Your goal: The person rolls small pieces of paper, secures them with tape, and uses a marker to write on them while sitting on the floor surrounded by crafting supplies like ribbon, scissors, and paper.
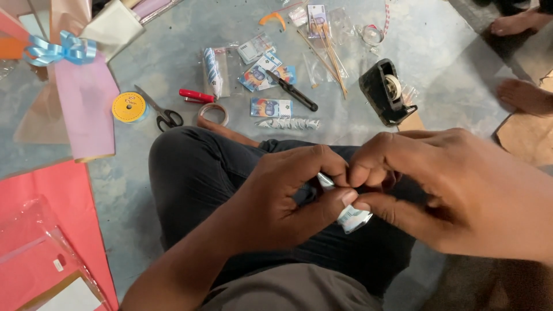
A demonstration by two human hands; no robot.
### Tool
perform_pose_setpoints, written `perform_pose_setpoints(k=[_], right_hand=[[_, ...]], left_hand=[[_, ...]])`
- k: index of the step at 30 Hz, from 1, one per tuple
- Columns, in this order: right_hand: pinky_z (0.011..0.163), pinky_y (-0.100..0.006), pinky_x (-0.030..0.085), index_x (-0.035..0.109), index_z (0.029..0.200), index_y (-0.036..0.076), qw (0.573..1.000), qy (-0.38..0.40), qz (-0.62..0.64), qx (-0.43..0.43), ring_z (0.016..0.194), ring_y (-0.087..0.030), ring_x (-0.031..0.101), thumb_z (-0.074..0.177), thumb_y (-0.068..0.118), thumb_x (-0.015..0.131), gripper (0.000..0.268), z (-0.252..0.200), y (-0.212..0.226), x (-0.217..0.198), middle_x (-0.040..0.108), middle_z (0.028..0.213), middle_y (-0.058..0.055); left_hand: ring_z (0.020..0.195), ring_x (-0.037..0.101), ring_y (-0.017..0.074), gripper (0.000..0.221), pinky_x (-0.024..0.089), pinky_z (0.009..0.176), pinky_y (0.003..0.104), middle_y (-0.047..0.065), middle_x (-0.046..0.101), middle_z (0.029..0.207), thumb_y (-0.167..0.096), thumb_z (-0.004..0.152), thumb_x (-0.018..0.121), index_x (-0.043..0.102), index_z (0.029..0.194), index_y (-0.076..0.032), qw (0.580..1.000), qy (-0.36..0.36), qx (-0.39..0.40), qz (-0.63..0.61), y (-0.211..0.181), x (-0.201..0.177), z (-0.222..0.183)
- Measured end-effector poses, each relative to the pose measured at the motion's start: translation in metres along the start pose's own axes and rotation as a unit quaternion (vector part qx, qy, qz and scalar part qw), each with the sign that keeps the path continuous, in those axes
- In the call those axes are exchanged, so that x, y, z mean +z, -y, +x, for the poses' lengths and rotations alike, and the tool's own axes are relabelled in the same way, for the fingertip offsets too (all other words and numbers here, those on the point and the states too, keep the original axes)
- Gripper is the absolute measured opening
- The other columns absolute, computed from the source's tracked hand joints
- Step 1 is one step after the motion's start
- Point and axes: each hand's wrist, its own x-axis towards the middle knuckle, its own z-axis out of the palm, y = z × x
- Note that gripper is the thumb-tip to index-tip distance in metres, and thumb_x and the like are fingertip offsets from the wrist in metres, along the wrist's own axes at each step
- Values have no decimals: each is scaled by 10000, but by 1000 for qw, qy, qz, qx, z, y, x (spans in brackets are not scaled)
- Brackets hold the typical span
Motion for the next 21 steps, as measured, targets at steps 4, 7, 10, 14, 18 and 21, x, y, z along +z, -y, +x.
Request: perform_pose_setpoints(k=[4,7,10,14,18,21], right_hand=[[303,-273,601,681,1004,296,998,28,36,38,567,-56,775,840,378,774,205,1,-2,0,806,818,148],[290,-241,581,683,942,286,993,52,68,77,569,-19,688,838,396,793,187,5,0,-4,783,702,161],[602,-244,598,695,957,180,982,37,185,-13,641,-72,728,894,259,764,122,10,-4,-4,795,782,77],[615,-253,486,673,1007,79,929,31,367,-18,676,-104,584,911,210,760,185,10,-26,20,626,774,-7],[781,-280,571,573,1021,65,923,-213,310,-78,889,-189,697,1005,297,558,234,4,-24,52,692,971,-103],[1104,-506,645,591,1109,90,889,-393,113,-205,1145,-355,704,937,201,628,208,-4,-33,81,623,1186,-164]], left_hand=[[833,638,153,111,526,789,299,7,640,933,-204,1037,587,592,1036,-93,999,30,0,-28,-2,-5,-1],[879,609,135,228,497,840,291,12,630,983,-314,1001,629,568,1074,-106,998,65,1,-26,-3,-5,-1],[810,613,128,194,505,774,300,-8,648,976,-273,974,691,570,1056,-146,998,56,-7,-27,-1,-4,0],[951,677,206,176,545,901,341,56,662,1035,-158,979,695,550,1061,-102,997,17,66,-41,1,-7,0],[1052,696,231,191,573,993,373,86,666,1103,-165,1024,645,506,1151,-132,993,-30,94,-63,8,-7,3],[1080,710,242,239,559,1014,365,122,678,1132,-182,1000,662,524,1171,-90,996,-45,59,-52,16,-5,4]])
